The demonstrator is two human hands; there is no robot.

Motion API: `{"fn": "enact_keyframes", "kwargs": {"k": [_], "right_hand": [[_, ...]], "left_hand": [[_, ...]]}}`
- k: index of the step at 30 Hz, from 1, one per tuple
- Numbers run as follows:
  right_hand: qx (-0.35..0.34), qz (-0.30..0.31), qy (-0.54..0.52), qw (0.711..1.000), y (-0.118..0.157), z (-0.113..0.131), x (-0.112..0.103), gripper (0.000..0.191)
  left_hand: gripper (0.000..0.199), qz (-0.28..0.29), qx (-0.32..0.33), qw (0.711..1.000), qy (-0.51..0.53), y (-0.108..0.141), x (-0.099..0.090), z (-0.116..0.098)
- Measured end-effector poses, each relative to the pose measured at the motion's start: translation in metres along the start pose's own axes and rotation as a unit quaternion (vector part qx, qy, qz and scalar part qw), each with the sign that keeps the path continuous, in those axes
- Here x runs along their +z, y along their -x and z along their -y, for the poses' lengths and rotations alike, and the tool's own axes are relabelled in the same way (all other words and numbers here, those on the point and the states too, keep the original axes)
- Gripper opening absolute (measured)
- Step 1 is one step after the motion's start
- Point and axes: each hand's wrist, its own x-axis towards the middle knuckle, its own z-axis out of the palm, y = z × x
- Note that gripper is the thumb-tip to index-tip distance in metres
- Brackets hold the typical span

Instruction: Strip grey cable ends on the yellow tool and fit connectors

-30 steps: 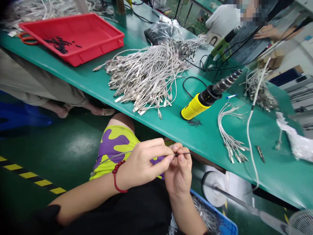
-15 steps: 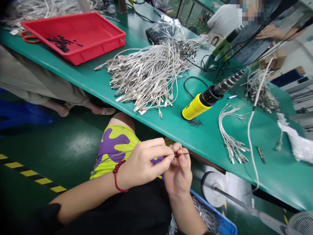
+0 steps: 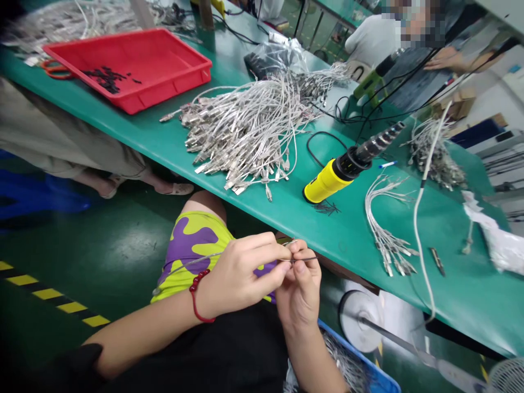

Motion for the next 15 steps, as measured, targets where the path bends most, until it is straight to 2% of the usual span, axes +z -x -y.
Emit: {"fn": "enact_keyframes", "kwargs": {"k": [4, 8, 12, 15], "right_hand": [[-0.027, 0.009, 0.017, 0.999, -0.001, 0.007, 0.008, 0.010], [-0.086, 0.026, 0.057, 0.994, 0.004, 0.029, 0.014, 0.010], [-0.133, 0.040, 0.118, 0.983, 0.005, 0.051, 0.005, 0.008], [-0.190, 0.044, 0.145, 0.970, -0.005, 0.057, -0.002, 0.011]], "left_hand": [[0.025, 0.008, 0.002, 1.000, -0.001, -0.001, -0.005, -0.010], [0.018, 0.009, 0.002, 1.000, 0.009, -0.008, -0.013, -0.039], [0.016, 0.013, 0.019, 1.000, 0.013, -0.016, -0.019, -0.067], [0.016, 0.017, 0.044, 0.999, -0.007, -0.024, -0.018, -0.070]]}}
